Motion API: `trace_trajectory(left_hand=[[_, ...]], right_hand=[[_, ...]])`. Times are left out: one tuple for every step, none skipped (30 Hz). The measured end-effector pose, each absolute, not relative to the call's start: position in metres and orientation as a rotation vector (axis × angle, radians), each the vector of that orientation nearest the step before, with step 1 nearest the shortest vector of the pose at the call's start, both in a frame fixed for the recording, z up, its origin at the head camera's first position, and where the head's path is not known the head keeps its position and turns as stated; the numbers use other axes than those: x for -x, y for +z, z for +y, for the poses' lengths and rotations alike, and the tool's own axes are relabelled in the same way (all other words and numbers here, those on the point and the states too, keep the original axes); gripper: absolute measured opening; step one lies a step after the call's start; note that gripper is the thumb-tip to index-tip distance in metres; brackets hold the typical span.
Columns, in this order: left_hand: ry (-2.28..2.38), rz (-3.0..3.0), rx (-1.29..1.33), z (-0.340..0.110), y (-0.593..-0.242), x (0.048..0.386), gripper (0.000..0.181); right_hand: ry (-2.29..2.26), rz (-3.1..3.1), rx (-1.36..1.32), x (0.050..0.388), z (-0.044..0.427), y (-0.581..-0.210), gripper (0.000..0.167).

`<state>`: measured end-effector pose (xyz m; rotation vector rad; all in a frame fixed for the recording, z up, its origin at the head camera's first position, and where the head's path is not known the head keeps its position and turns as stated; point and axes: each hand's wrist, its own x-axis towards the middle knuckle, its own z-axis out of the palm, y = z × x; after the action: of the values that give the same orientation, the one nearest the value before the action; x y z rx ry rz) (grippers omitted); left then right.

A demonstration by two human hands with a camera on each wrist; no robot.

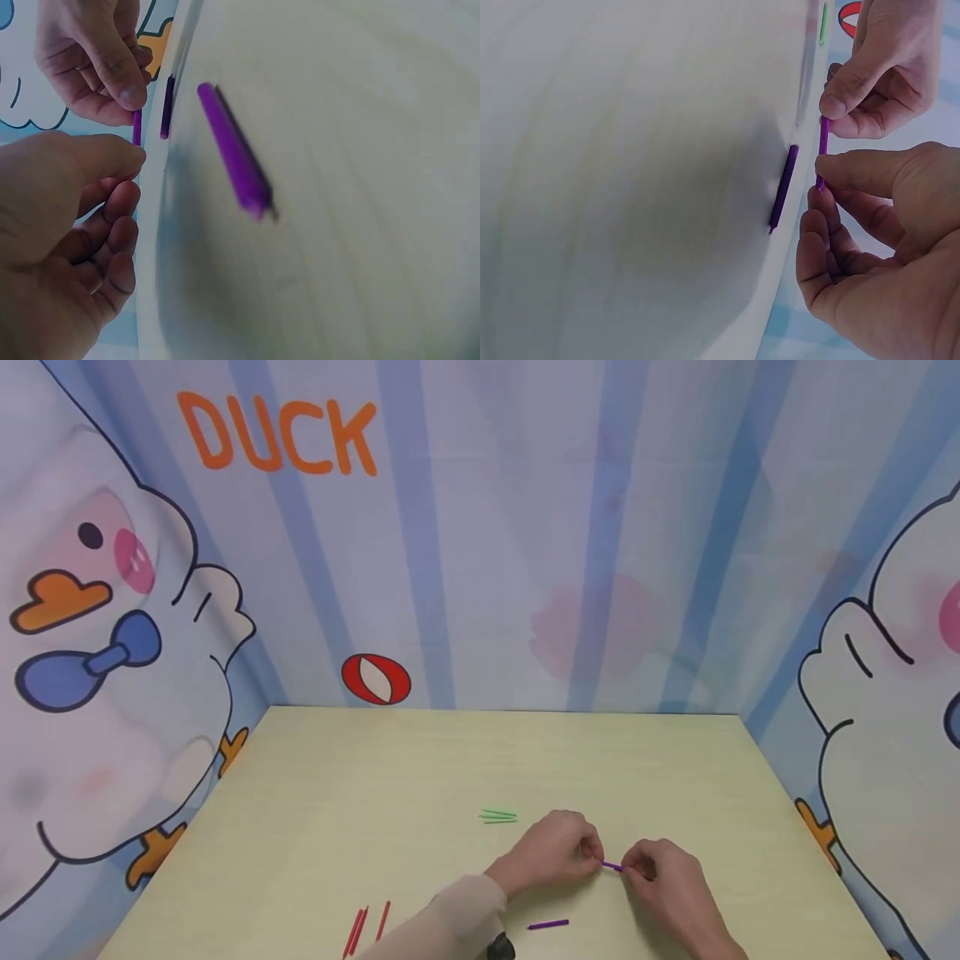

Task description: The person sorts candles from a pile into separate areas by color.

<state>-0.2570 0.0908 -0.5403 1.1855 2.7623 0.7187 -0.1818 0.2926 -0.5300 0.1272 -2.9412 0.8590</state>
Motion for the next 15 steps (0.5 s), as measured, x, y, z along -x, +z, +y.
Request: trace_trajectory(left_hand=[[0.716, 2.760, -1.179, 0.093, -0.541, 0.256, 0.009], [0.712, 2.760, -1.176, 0.096, -0.542, 0.255, 0.009], [0.708, 2.761, -1.171, 0.098, -0.543, 0.254, 0.009], [0.712, 2.758, -1.163, 0.100, -0.543, 0.254, 0.008], [0.714, 2.754, -1.157, 0.102, -0.544, 0.253, 0.008], [0.710, 2.756, -1.150, 0.103, -0.545, 0.252, 0.008], [0.709, 2.756, -1.142, 0.104, -0.546, 0.251, 0.007], [0.706, 2.757, -1.135, 0.105, -0.546, 0.251, 0.007], [0.705, 2.756, -1.131, 0.106, -0.547, 0.250, 0.007], [0.701, 2.755, -1.129, 0.107, -0.547, 0.250, 0.006], [0.693, 2.756, -1.129, 0.108, -0.548, 0.250, 0.006], [0.686, 2.758, -1.129, 0.109, -0.549, 0.250, 0.006], [0.678, 2.760, -1.133, 0.109, -0.549, 0.250, 0.006], [0.676, 2.759, -1.136, 0.110, -0.549, 0.250, 0.006], [0.672, 2.759, -1.142, 0.110, -0.550, 0.251, 0.006]], right_hand=[[0.864, -2.952, -0.112, 0.182, 0.295, -0.531, 0.009], [0.865, -2.960, -0.098, 0.181, 0.297, -0.531, 0.009], [0.868, -2.969, -0.086, 0.181, 0.299, -0.532, 0.009], [0.869, -2.978, -0.079, 0.181, 0.300, -0.533, 0.010], [0.871, -2.987, -0.066, 0.181, 0.302, -0.534, 0.010], [0.879, -2.997, -0.051, 0.181, 0.303, -0.534, 0.010], [0.888, -3.005, -0.045, 0.181, 0.304, -0.535, 0.010], [0.895, -3.014, -0.039, 0.181, 0.305, -0.536, 0.010], [0.905, -3.022, -0.030, 0.181, 0.305, -0.536, 0.009], [0.911, -3.030, -0.025, 0.181, 0.306, -0.537, 0.009], [0.918, -3.034, -0.017, 0.181, 0.306, -0.538, 0.009], [0.924, -3.038, -0.011, 0.182, 0.307, -0.538, 0.009], [0.923, -3.039, -0.014, 0.182, 0.307, -0.539, 0.009], [0.922, -3.040, -0.012, 0.182, 0.308, -0.539, 0.009], [0.922, -3.042, -0.009, 0.182, 0.308, -0.540, 0.010]])
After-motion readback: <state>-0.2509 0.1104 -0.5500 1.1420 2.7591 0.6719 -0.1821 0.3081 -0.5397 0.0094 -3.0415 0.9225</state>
